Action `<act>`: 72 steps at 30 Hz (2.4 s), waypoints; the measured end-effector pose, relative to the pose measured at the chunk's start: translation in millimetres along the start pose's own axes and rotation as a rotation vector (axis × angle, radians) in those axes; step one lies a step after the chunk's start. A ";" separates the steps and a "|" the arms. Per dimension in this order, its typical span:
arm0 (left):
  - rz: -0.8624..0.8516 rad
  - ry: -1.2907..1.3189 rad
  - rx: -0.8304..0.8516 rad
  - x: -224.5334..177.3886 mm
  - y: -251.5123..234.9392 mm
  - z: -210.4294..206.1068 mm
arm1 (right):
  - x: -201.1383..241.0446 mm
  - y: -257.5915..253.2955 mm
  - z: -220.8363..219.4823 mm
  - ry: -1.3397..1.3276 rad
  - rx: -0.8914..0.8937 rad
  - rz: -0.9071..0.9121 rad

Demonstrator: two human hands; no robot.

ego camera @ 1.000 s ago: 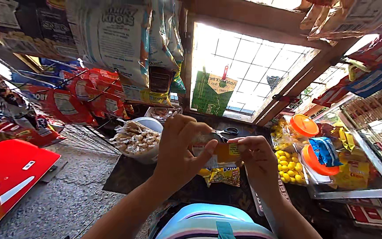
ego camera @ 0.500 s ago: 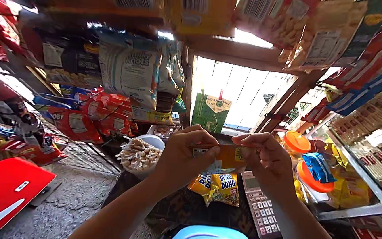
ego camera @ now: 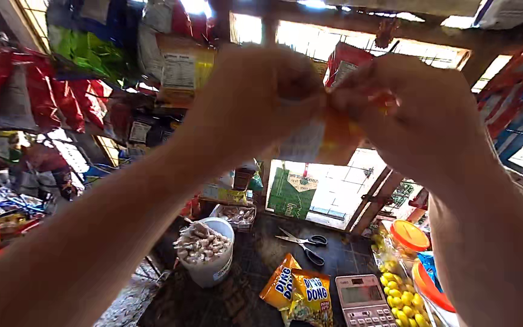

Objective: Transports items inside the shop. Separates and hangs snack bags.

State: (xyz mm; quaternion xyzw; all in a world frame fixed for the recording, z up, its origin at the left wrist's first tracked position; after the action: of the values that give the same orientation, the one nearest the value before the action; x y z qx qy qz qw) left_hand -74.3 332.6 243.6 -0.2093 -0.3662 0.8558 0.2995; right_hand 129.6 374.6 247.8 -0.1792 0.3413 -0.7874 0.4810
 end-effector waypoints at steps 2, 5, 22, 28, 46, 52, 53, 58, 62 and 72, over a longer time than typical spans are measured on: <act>0.087 -0.057 0.012 9.4 -16.6 11.9 | -3.4 -27.8 1.4 -0.024 0.043 -0.044; 0.211 -0.092 0.049 28.8 -33.9 19.6 | -8.5 -61.3 -3.2 -0.031 0.115 -0.133; 0.436 0.284 0.132 39.1 -66.7 19.4 | -21.6 -85.6 -6.1 -0.042 0.154 -0.257; 0.436 0.299 0.120 39.2 -66.9 14.7 | -25.9 -89.3 1.2 -0.093 0.222 -0.291; 0.374 0.204 0.133 45.0 -64.4 20.5 | -24.1 -99.8 -1.0 -0.069 0.260 -0.322; 0.380 0.186 0.157 47.7 -67.0 19.3 | -25.2 -103.6 1.6 -0.144 0.276 -0.402; 0.372 0.182 0.153 48.6 -67.2 18.7 | -25.8 -104.7 2.0 -0.170 0.285 -0.417; 0.340 0.104 0.172 48.0 -65.3 18.8 | -26.7 -107.5 1.7 -0.209 0.323 -0.434; 0.355 0.028 0.180 49.2 -62.6 19.2 | -26.6 -109.1 -1.6 -0.256 0.347 -0.404; 0.343 0.033 0.176 49.4 -58.3 24.4 | -27.2 -109.2 -5.9 -0.338 0.358 -0.408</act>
State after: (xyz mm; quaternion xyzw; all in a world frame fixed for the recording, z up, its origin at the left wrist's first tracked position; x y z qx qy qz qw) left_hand -103.7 385.4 296.3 -0.2557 -0.2440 0.9195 0.1723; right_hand 69.5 433.9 322.4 -0.2849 0.0698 -0.8742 0.3869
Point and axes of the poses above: each hand's wrist, its own y-axis away from the middle knuckle, its own z-axis out of the back of the hand, x = y × z, the point moved 1 cm from there along -y, towards the middle knuckle, and after that the axes turned 8 degrees about x, right-handed, at the moved point
